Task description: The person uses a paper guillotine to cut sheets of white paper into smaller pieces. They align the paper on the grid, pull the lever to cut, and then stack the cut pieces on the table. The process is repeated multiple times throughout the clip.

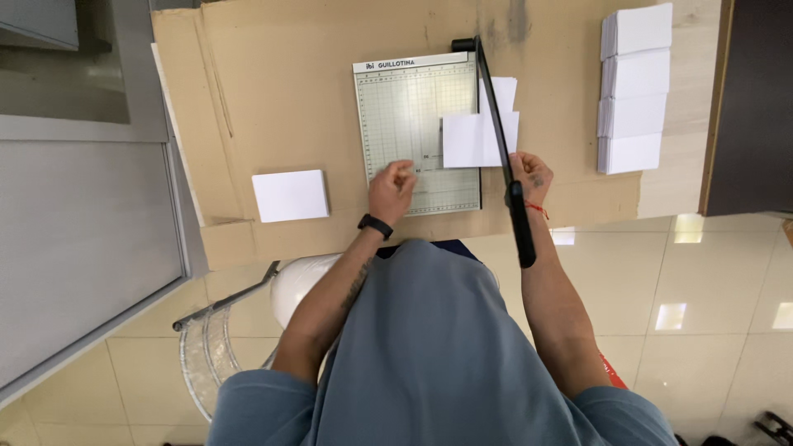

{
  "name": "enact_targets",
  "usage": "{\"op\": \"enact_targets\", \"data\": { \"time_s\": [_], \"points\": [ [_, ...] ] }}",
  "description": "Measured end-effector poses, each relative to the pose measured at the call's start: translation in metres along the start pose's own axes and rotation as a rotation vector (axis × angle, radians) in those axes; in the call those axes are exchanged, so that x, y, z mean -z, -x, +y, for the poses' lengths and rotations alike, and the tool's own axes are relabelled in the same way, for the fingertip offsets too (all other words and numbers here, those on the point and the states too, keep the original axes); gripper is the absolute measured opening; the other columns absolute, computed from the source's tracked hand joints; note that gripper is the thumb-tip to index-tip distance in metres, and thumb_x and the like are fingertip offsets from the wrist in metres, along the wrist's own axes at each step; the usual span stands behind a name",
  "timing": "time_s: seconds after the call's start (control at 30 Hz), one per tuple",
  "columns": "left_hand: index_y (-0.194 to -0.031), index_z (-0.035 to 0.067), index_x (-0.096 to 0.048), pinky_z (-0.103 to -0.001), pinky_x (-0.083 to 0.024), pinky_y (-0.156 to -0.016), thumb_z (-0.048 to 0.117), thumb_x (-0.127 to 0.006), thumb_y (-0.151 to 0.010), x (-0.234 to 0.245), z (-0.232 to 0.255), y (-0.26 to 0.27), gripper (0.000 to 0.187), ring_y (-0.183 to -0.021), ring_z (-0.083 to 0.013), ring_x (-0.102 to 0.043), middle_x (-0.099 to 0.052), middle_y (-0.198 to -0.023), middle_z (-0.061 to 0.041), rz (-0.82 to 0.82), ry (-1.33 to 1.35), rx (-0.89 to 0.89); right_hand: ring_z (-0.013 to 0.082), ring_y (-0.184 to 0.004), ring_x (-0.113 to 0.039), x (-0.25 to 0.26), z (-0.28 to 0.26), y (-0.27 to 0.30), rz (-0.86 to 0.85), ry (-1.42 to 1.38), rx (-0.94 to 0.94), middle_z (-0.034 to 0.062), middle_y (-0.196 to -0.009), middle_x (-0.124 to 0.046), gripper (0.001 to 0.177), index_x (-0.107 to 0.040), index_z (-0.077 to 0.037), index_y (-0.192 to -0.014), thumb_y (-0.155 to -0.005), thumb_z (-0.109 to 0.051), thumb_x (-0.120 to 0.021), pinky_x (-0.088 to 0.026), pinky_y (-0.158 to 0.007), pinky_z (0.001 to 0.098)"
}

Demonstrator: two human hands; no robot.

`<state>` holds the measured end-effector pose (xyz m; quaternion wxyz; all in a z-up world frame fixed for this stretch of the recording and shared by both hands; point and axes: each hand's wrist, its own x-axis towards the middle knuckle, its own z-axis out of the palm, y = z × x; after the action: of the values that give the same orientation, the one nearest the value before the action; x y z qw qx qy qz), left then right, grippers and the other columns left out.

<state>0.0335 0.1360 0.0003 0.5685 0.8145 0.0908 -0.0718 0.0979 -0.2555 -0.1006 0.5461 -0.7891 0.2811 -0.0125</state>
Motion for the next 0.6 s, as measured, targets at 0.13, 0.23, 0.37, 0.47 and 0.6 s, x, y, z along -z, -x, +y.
{"op": "enact_targets", "data": {
  "time_s": [0.13,0.23,0.37,0.47,0.6],
  "points": [
    [-0.149,0.008,-0.081,-0.054,-0.062,-0.114,0.018,-0.074,-0.131,-0.021,0.013,-0.057,0.022,-0.113,-0.0381,-0.084,-0.085,-0.119,-0.016,0.109,-0.291,-0.258,0.0134,-0.056,-0.07,-0.016,-0.074,-0.012,-0.003,-0.059,-0.032,0.0053,-0.069,-0.074,0.011,-0.094,-0.005,-0.12,-0.12,-0.016,-0.092,-0.053,-0.054,0.0286],
    [-0.157,0.01,-0.08,-0.051,-0.06,-0.126,0.027,-0.053,-0.139,-0.041,0.026,-0.098,0.036,-0.14,-0.033,-0.079,-0.081,-0.143,-0.014,0.075,-0.44,-0.263,0.0116,-0.058,-0.069,-0.03,-0.108,-0.024,-0.004,-0.094,-0.031,0.0045,-0.072,-0.073,0.012,-0.092,0.0,-0.123,-0.121,-0.012,-0.09,-0.052,-0.055,0.0272],
    [-0.179,0.015,-0.065,-0.066,-0.048,-0.144,0.03,-0.057,-0.137,-0.069,0.04,-0.143,0.046,-0.175,-0.043,-0.059,-0.057,-0.19,-0.018,-0.049,-0.702,-0.446,0.0099,-0.061,-0.068,-0.039,-0.125,-0.044,-0.052,-0.081,-0.097,0.0053,-0.083,-0.083,0.012,-0.093,-0.006,-0.119,-0.121,-0.017,-0.089,-0.053,-0.055,0.0273],
    [-0.188,0.015,-0.062,-0.07,-0.032,-0.154,0.032,-0.063,-0.135,-0.079,0.049,-0.158,0.056,-0.187,-0.0419,-0.043,-0.043,-0.205,-0.018,-0.215,-0.868,-0.477,0.0097,-0.065,-0.066,-0.04,-0.124,-0.052,-0.092,-0.1,-0.176,0.004,-0.089,-0.086,0.011,-0.093,-0.01,-0.116,-0.121,-0.019,-0.089,-0.055,-0.058,0.0273],
    [-0.193,0.014,-0.064,-0.07,-0.017,-0.159,0.039,-0.077,-0.135,-0.085,0.031,-0.163,0.064,-0.191,-0.0411,-0.036,-0.038,-0.208,-0.017,-0.204,-0.956,-0.603,0.0093,-0.066,-0.067,-0.042,-0.111,-0.061,-0.08,-0.065,-0.215,0.0004,-0.09,-0.086,0.012,-0.093,-0.012,-0.114,-0.121,-0.022,-0.091,-0.059,-0.059,0.028]
  ]
}}
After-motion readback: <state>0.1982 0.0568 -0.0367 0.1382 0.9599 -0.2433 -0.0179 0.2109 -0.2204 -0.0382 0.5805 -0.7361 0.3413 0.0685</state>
